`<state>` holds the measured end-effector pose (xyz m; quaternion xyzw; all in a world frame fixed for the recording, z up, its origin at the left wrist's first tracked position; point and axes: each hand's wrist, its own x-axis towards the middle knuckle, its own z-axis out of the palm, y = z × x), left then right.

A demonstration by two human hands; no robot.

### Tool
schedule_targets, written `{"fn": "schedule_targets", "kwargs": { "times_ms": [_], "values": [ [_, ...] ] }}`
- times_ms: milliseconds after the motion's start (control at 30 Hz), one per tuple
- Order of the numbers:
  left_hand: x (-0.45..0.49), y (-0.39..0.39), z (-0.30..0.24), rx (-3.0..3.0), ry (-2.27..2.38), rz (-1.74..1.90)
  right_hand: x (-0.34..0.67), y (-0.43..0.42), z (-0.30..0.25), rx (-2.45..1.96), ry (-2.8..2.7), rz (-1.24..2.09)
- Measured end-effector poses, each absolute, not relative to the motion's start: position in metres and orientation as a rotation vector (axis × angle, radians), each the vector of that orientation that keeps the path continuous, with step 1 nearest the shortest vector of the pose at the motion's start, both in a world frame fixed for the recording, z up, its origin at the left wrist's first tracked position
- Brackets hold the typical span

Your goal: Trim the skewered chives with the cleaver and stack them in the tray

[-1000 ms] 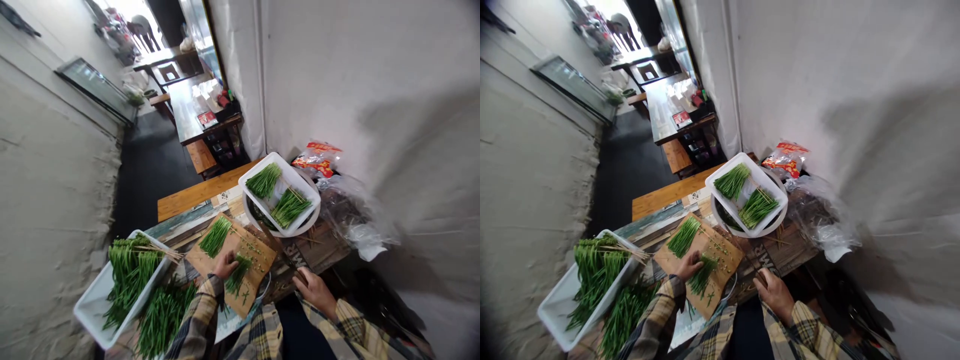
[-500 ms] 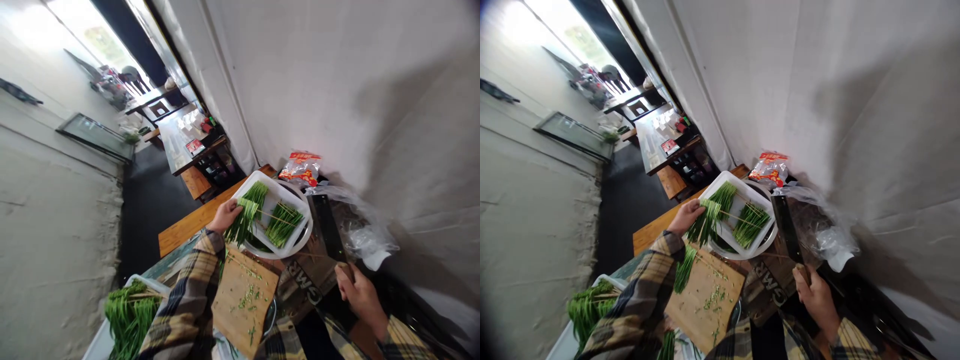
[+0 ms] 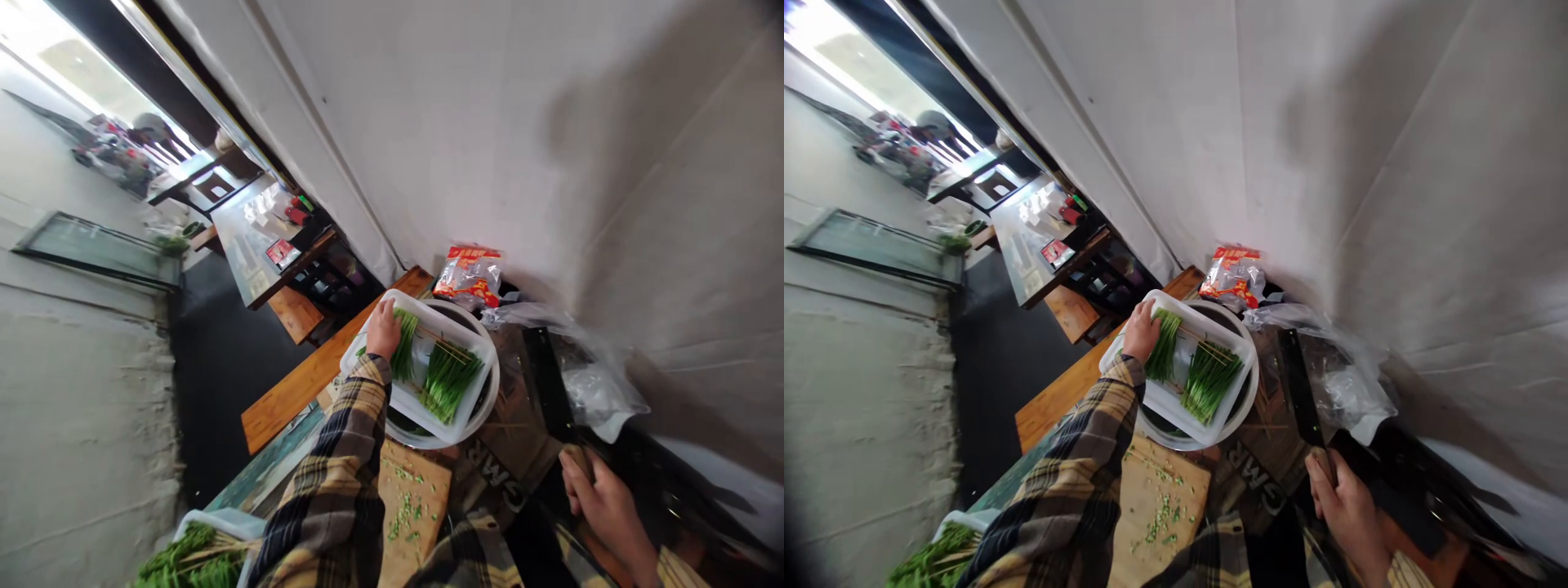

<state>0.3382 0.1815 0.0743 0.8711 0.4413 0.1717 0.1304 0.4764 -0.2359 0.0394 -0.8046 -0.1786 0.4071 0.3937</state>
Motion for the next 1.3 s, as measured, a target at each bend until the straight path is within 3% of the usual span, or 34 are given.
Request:
{"fn": "schedule_targets", "kwargs": {
  "times_ms": [100,300,733,967,1300],
  "values": [
    [0.336,0.159,0.08,2.683,1.249,0.509,0.476,-0.226,0.041,-2.027,-0.454,1.056],
    [0.312,0.128,0.071,2.86,1.21,0.143,0.473,-0.207,0.039,-1.996,-0.527,1.078],
    [0.298,0.147,0.036,2.651,1.361,-0.066,0.462,-0.201,0.038,-2.022,-0.645,1.062],
    [0.29,0.153,0.044,2.631,1.227,-0.042,0.457,-0.205,0.052,-1.944,-1.218,0.88],
    [0.286,0.159,0.081,2.623,1.086,0.003,0.416,-0.192,0.023,-1.527,-2.054,1.219]
  ]
}}
